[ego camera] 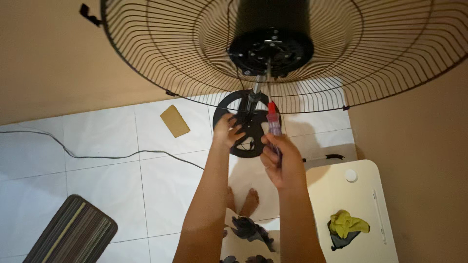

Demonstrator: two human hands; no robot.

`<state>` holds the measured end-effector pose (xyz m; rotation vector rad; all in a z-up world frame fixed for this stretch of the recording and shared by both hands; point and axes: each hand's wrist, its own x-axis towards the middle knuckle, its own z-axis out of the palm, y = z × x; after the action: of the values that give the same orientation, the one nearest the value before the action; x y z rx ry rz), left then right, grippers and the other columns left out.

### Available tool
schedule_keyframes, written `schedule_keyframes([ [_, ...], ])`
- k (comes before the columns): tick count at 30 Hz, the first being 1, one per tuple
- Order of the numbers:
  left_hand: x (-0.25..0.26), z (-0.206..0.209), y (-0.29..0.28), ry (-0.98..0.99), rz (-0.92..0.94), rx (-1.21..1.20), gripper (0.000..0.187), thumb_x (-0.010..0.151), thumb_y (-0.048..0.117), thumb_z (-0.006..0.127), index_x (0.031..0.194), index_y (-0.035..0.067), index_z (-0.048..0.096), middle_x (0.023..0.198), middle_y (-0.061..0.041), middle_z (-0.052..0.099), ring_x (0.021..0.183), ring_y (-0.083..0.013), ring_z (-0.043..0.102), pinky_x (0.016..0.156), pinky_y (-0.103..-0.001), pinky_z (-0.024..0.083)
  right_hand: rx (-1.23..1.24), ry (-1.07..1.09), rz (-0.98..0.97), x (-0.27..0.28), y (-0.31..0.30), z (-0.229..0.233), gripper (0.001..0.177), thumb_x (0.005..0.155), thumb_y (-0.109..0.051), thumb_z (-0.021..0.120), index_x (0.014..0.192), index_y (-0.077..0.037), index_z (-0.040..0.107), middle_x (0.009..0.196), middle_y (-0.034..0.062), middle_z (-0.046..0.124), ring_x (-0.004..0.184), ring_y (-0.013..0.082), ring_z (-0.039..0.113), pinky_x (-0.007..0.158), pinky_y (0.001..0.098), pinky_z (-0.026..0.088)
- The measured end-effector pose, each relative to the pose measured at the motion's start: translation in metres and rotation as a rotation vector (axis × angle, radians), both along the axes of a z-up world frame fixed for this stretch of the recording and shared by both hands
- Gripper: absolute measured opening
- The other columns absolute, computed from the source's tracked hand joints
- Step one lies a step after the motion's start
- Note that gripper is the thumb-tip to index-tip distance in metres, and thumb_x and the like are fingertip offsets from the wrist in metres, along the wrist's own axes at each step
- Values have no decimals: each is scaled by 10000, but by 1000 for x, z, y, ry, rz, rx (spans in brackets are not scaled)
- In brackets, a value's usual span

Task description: The person reassembles an electric fan by attaching the blue fan blades to the motor hub, securing them with a screwdriver, and then fitting the front protective cage over the blades. The person then plugs the fan into a wall socket and turns it on.

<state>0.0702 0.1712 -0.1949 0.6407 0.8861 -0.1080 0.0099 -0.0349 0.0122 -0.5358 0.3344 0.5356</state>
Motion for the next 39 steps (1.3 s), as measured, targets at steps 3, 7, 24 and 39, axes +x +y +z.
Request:
schedule_keyframes([
  [3, 14, -3, -3, -88, -65, 47, 555, 965, 300, 531, 1460, 75, 416, 1578, -144, 375, 1395, -363, 425, 1095, -672, 407, -449, -62, -55, -5, 13, 6, 141, 985, -133, 643, 1040, -69, 530, 907, 70, 619, 645, 109, 561, 528, 290, 472],
  [7, 18, 40, -14, 58, -226, 44, 591, 1016, 320, 365, 1554, 81, 315, 1611, -184, 340, 1423, -406, 409, 1116, -688, 352, -615, -36, 46, -2, 19, 26, 329, 1035, -341, 536, 1078, -28, 627, 786, 54, 627, 656, 117, 607, 568, 285, 512],
  [24, -36, 186, -56, -650, -456, -345, 560, 1048, 356, 566, 1397, -82, 547, 1203, -190, 725, 993, -226, 680, 822, -317, 578, 118, 127, 98, 12, 29, 33, 146, 958, -233, 627, 1018, -101, 611, 738, 47, 621, 433, 93, 481, 374, 231, 340],
  [39, -21, 226, -55, -398, -565, 292, 420, 952, 255, 710, 1208, -75, 669, 1064, -189, 736, 858, -199, 668, 696, -294, 542, -275, -106, 79, -11, 22, 45, 329, 1092, -352, 468, 1115, -37, 558, 774, 26, 580, 467, 74, 429, 411, 239, 354],
])
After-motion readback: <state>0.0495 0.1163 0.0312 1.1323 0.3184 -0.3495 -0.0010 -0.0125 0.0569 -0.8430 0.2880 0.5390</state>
